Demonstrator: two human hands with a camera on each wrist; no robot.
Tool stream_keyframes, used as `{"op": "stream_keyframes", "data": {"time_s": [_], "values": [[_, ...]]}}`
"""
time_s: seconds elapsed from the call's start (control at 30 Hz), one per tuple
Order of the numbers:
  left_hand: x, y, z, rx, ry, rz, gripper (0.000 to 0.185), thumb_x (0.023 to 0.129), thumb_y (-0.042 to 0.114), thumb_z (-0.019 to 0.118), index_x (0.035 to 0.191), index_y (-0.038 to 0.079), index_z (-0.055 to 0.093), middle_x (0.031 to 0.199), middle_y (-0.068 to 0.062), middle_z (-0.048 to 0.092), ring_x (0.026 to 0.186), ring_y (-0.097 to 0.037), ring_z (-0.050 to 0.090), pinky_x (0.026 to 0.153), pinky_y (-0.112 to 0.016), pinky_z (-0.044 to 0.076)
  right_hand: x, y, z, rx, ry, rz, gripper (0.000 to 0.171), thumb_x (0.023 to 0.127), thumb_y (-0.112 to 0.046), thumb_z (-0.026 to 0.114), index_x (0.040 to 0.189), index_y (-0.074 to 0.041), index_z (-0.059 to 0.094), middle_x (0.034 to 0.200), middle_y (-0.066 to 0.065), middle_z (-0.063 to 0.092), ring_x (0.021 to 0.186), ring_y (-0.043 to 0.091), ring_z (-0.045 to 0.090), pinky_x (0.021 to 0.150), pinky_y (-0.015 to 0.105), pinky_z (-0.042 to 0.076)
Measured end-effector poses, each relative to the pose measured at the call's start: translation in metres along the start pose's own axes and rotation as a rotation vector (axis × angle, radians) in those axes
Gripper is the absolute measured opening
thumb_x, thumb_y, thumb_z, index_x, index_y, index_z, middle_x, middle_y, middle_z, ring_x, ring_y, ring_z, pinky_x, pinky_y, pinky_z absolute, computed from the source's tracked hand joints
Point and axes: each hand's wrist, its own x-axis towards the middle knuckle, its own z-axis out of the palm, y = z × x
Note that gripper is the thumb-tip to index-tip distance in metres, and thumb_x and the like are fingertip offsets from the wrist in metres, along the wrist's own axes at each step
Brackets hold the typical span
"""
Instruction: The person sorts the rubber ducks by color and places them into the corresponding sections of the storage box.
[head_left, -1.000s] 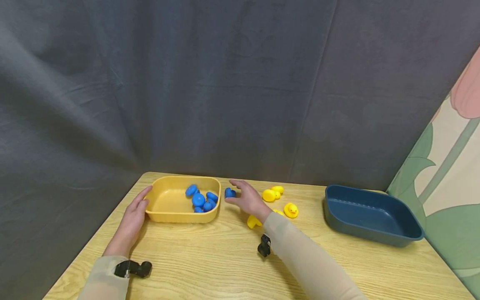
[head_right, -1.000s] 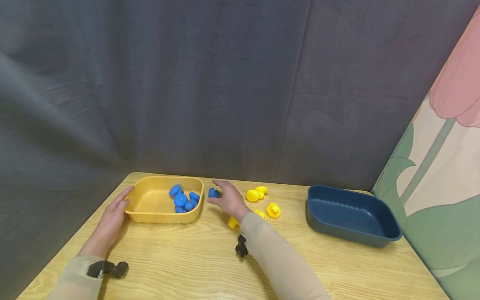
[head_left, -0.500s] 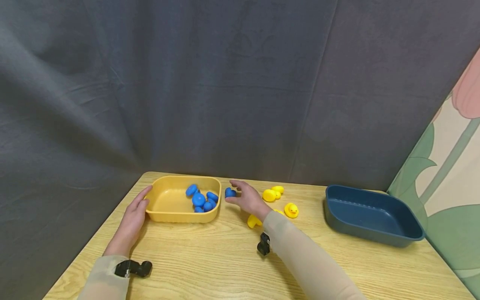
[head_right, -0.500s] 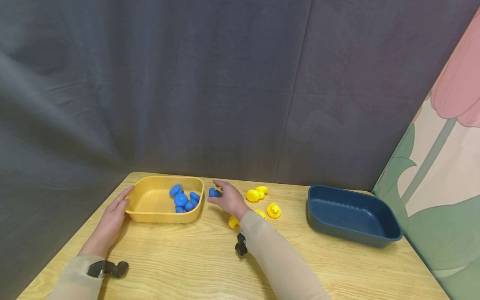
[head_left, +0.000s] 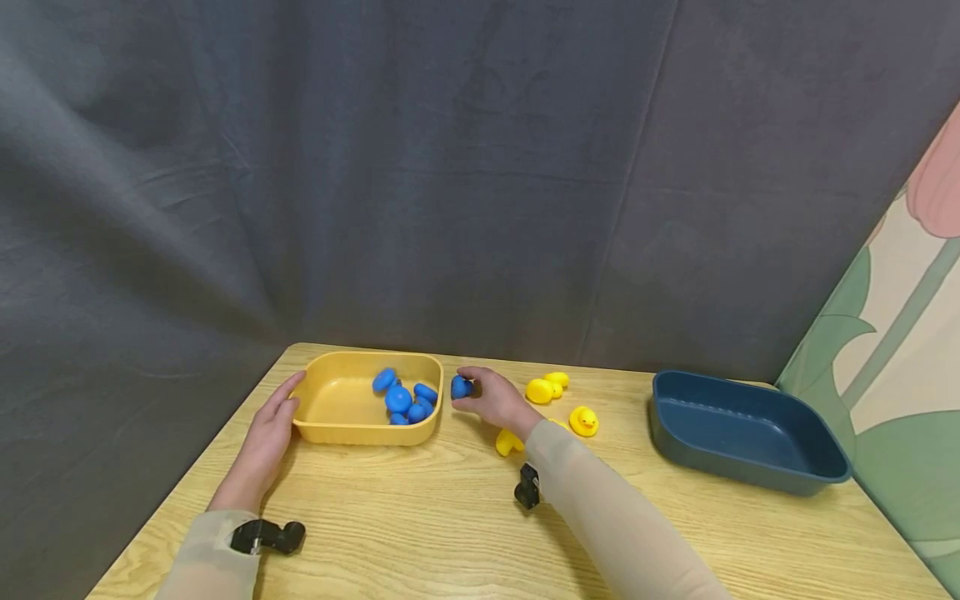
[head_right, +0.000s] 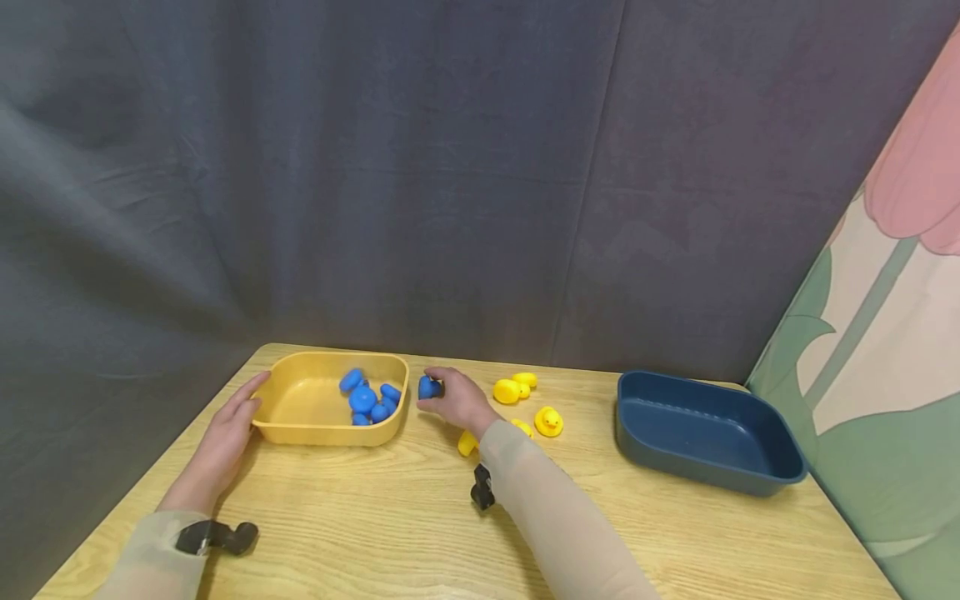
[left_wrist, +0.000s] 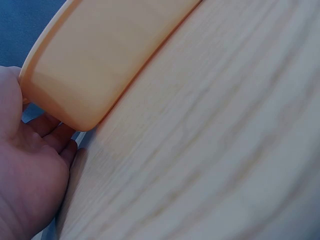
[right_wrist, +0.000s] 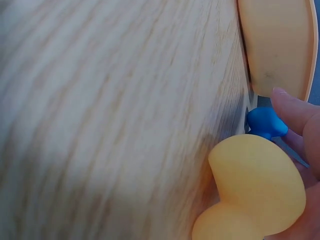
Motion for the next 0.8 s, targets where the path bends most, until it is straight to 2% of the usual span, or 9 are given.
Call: {"op": "stream_keyframes", "data": {"time_s": [0.13, 0.4, 0.8], "values": [[0.0002, 0.0002, 0.0003, -0.008, 0.0, -0.004, 0.058, 0.121, 0.023, 0.03, 0.179, 0.024, 0.022, 0.185, -0.009, 0.008, 0.169, -0.032, 0.009, 0.135, -0.053, 0.014, 0.0003, -0.0001, 0.0003, 0.009, 0.005, 0.003, 0.059, 0.103, -0.019, 0.082, 0.157, -0.009, 0.061, 0.155, 0.013, 0.062, 0.134, 0.033, 0.06, 0.123, 0.049, 0.045], [0.0023, -0.0012, 0.0003, -0.028, -0.001, -0.023, 0.059, 0.121, 0.023, 0.028, 0.179, 0.025, 0.021, 0.185, -0.007, 0.006, 0.169, -0.031, 0.008, 0.136, -0.052, 0.014, -0.0016, -0.0013, 0.0002, 0.025, 0.024, 0.025, 0.045, 0.099, -0.011, 0.085, 0.139, -0.011, 0.065, 0.132, 0.01, 0.068, 0.112, 0.029, 0.061, 0.111, 0.045, 0.056], [0.0041, 0.0, 0.0006, -0.024, 0.003, -0.047, 0.059, 0.121, 0.024, 0.027, 0.179, 0.025, 0.021, 0.186, -0.007, 0.006, 0.169, -0.032, 0.008, 0.136, -0.052, 0.013, -0.0031, -0.0015, 0.0008, 0.037, 0.048, 0.054, 0.039, 0.099, -0.012, 0.085, 0.133, -0.013, 0.066, 0.128, 0.008, 0.068, 0.104, 0.026, 0.061, 0.095, 0.037, 0.061]]}}
